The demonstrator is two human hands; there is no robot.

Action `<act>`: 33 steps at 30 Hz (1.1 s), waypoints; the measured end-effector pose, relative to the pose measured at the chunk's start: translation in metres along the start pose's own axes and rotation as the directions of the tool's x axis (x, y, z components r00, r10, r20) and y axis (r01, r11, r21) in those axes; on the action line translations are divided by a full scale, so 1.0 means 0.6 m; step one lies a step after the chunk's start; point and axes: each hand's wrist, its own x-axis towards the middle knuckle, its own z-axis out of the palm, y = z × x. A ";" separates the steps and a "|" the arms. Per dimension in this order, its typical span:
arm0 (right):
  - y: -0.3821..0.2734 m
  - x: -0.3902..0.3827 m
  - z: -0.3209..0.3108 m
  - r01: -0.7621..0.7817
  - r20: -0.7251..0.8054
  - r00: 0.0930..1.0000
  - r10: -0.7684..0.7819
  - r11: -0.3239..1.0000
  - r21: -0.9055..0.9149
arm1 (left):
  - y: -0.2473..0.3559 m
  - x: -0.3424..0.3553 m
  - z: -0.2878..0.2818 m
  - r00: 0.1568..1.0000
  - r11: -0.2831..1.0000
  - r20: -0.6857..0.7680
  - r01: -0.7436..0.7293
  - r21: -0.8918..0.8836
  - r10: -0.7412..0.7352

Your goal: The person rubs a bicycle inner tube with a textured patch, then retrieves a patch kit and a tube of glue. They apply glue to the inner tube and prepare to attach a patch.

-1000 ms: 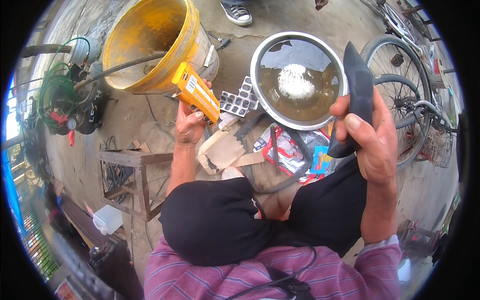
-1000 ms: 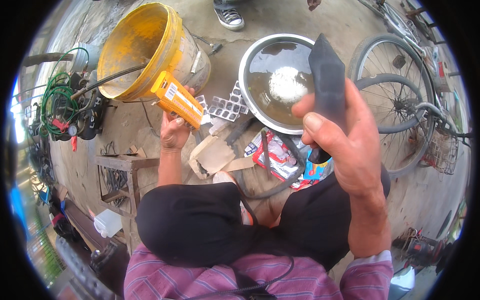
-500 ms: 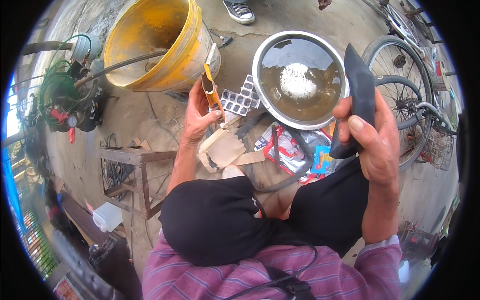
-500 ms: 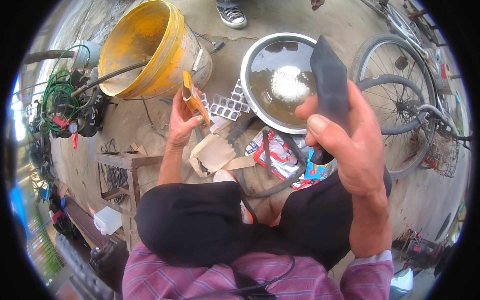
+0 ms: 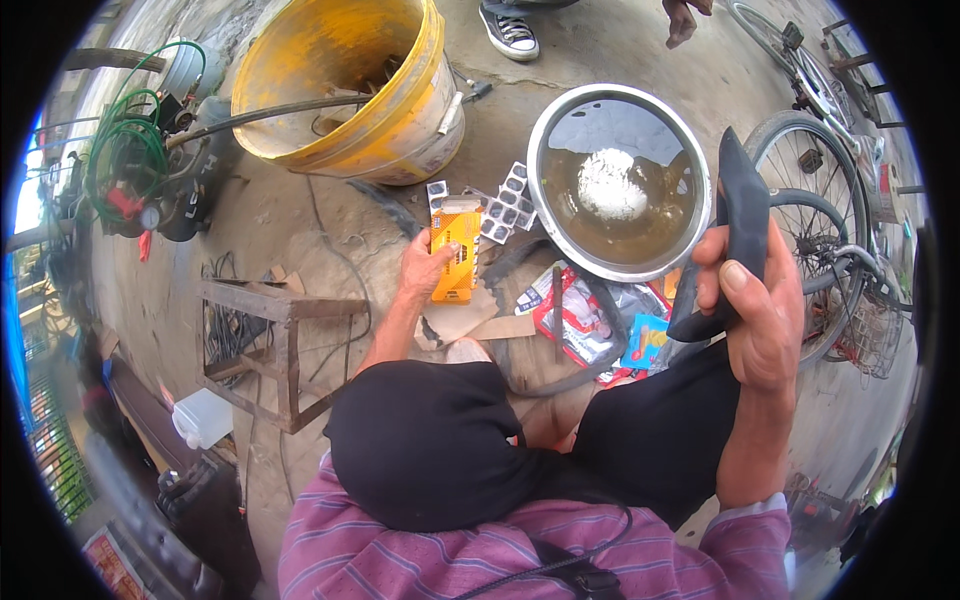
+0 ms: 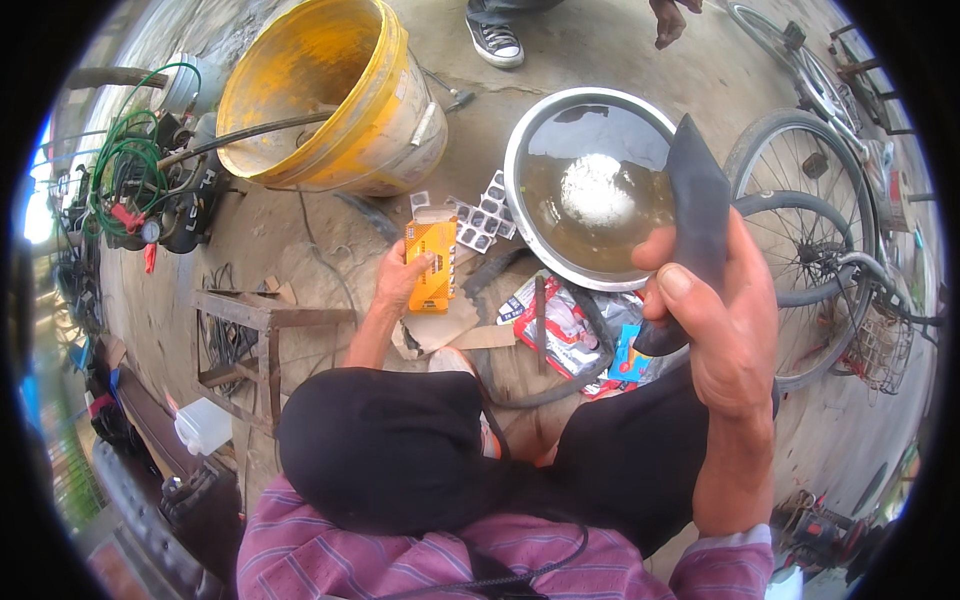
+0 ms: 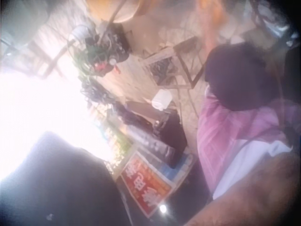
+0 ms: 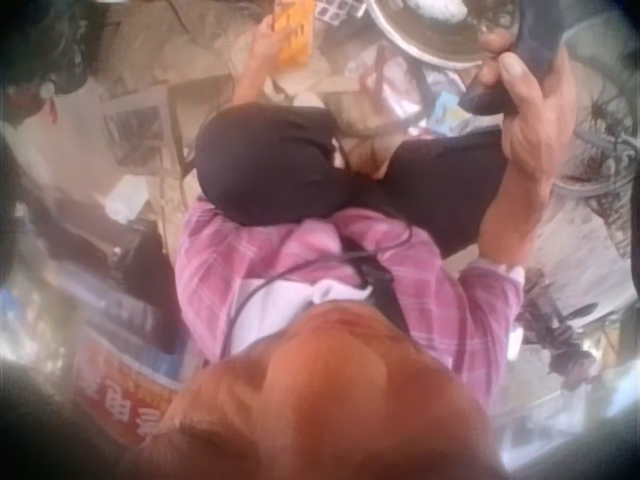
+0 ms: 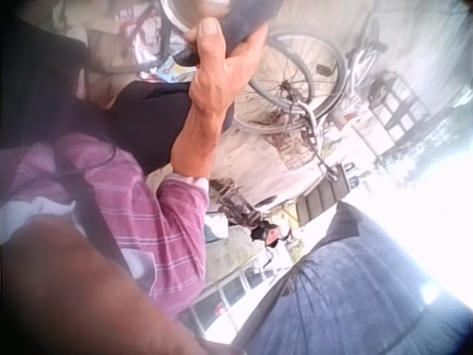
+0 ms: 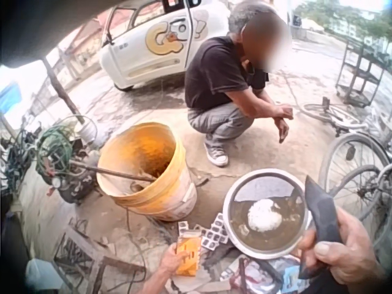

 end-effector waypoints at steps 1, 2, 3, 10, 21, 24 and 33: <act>-0.001 0.001 0.002 -0.004 -0.007 1.000 0.004 1.000 0.003 | -0.011 0.000 -0.003 0.999 0.999 0.023 0.029 0.017 -0.029; 0.000 0.001 0.002 -0.001 -0.001 1.000 0.001 1.000 0.005 | -0.021 0.000 -0.004 0.997 0.998 0.046 0.057 0.034 -0.059; 0.002 0.002 0.000 0.002 0.004 1.000 -0.002 1.000 0.007 | -0.032 0.001 -0.005 0.994 0.995 0.069 0.085 0.052 -0.089; 0.011 0.008 0.006 -0.022 -0.006 1.000 0.022 1.000 0.017 | 0.004 0.018 0.023 0.996 0.825 -0.049 0.085 0.558 -0.069; 0.017 0.019 0.018 -0.022 0.027 0.999 0.022 1.000 -0.011 | 0.019 0.139 0.030 0.881 0.208 0.223 -0.331 0.920 0.417; 0.024 0.021 0.017 -0.030 0.024 0.999 0.031 0.999 -0.021 | 0.010 0.144 0.063 0.781 0.073 0.423 -0.509 0.858 0.460; 0.021 0.025 0.015 -0.042 0.013 0.999 0.043 0.999 -0.027 | 0.001 0.148 0.018 0.840 0.074 0.411 -0.464 0.883 0.355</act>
